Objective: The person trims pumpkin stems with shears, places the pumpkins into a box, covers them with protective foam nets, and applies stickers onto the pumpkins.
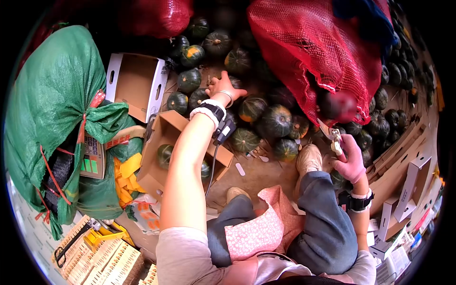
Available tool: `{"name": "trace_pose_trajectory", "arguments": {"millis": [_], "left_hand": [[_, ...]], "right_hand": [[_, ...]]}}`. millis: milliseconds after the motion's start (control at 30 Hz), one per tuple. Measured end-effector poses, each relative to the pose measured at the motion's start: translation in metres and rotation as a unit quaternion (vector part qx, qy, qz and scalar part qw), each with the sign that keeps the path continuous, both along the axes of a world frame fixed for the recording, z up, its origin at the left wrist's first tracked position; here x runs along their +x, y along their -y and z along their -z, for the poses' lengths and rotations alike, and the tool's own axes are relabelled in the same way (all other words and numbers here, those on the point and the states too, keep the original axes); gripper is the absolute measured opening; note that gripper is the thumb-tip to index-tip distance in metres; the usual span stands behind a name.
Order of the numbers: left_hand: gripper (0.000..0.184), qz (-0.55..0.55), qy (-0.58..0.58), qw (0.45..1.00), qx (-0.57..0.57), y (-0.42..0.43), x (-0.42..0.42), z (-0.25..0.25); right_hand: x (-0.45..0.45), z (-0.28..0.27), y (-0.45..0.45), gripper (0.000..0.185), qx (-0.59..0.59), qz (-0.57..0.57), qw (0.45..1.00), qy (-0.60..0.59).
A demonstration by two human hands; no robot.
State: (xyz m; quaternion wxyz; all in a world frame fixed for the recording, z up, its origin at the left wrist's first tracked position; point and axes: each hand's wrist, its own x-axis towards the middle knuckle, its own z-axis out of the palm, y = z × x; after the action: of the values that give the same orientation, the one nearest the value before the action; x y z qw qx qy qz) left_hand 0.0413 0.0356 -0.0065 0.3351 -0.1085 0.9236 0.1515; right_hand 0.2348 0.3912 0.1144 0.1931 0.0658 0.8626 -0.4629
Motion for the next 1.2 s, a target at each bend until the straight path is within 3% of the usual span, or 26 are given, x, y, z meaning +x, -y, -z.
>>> {"name": "trace_pose_trajectory", "arguments": {"millis": [67,100,167,200,267,333,467,533,600,700,733,767,800,867,933,1033,1100,1133,1200], "left_hand": [[0.104,-0.005,-0.013,1.000,0.022,0.010,-0.007,0.000],[0.098,-0.063,-0.027,0.983,0.172,0.018,-0.008,-0.016],[0.080,-0.233,0.083,0.863,0.441,0.043,0.000,-0.054],[0.076,-0.286,0.132,0.769,0.557,0.060,0.004,-0.070],[0.073,-0.279,0.175,0.635,0.699,0.096,0.023,-0.083],[0.083,-0.271,0.108,0.621,0.727,0.111,0.051,-0.131],[0.083,-0.374,-0.039,0.573,0.728,0.189,0.154,-0.158],[0.077,-0.427,-0.155,0.626,0.634,0.234,0.221,-0.148],[0.075,-0.521,-0.266,0.704,0.404,0.262,0.266,-0.129],[0.071,-0.602,-0.230,0.740,0.193,0.231,0.286,-0.122],[0.059,-0.610,-0.163,0.757,0.166,0.237,0.293,-0.111],[0.051,-0.403,-0.173,0.899,0.015,0.256,0.304,-0.096],[0.044,-0.160,-0.167,0.963,-0.138,0.274,0.311,-0.087],[0.033,0.002,-0.163,0.973,-0.161,0.246,0.245,-0.131],[0.028,0.069,-0.357,0.929,-0.075,0.198,0.167,-0.158],[0.034,0.117,-0.355,0.925,0.077,0.158,0.065,-0.144],[0.053,0.115,-0.246,0.960,0.062,0.150,0.007,-0.102],[0.058,0.098,-0.157,0.983,-0.003,0.146,-0.020,-0.082],[0.060,0.114,0.110,0.982,-0.103,0.134,-0.056,-0.066]], "right_hand": [[-0.003,0.000,-0.003,0.051,0.004,-0.005,1.000,-0.020],[-0.003,-0.002,-0.004,0.051,-0.010,0.004,1.000,-0.018],[0.003,-0.007,-0.006,0.055,-0.046,0.006,0.999,0.026],[0.004,-0.005,-0.007,0.056,-0.057,0.012,0.998,0.032],[0.009,0.001,-0.009,0.058,-0.043,0.016,0.999,0.025],[0.010,0.002,-0.004,0.053,-0.064,0.047,0.997,0.013],[0.009,0.001,-0.007,0.055,-0.045,0.024,0.999,0.011],[0.012,0.001,-0.008,0.056,-0.032,0.020,0.999,-0.007],[0.011,0.005,-0.010,0.056,-0.005,-0.001,0.999,-0.036],[0.007,0.004,-0.006,0.054,0.013,-0.017,0.999,-0.045],[0.006,0.004,-0.003,0.054,0.015,-0.021,0.999,-0.047],[0.003,0.003,-0.001,0.054,0.027,-0.033,0.998,-0.048],[0.001,0.000,0.001,0.053,0.038,-0.044,0.997,-0.049],[0.002,-0.001,0.003,0.053,0.055,-0.059,0.996,-0.049],[0.001,0.003,0.002,0.053,0.061,-0.067,0.994,-0.052],[-0.001,0.007,0.002,0.053,0.060,-0.055,0.996,-0.045],[-0.004,0.002,0.003,0.053,0.065,-0.054,0.996,-0.035],[-0.006,0.001,0.003,0.054,0.067,-0.053,0.996,-0.029],[-0.004,0.000,-0.001,0.053,0.069,-0.034,0.997,-0.014]]}}
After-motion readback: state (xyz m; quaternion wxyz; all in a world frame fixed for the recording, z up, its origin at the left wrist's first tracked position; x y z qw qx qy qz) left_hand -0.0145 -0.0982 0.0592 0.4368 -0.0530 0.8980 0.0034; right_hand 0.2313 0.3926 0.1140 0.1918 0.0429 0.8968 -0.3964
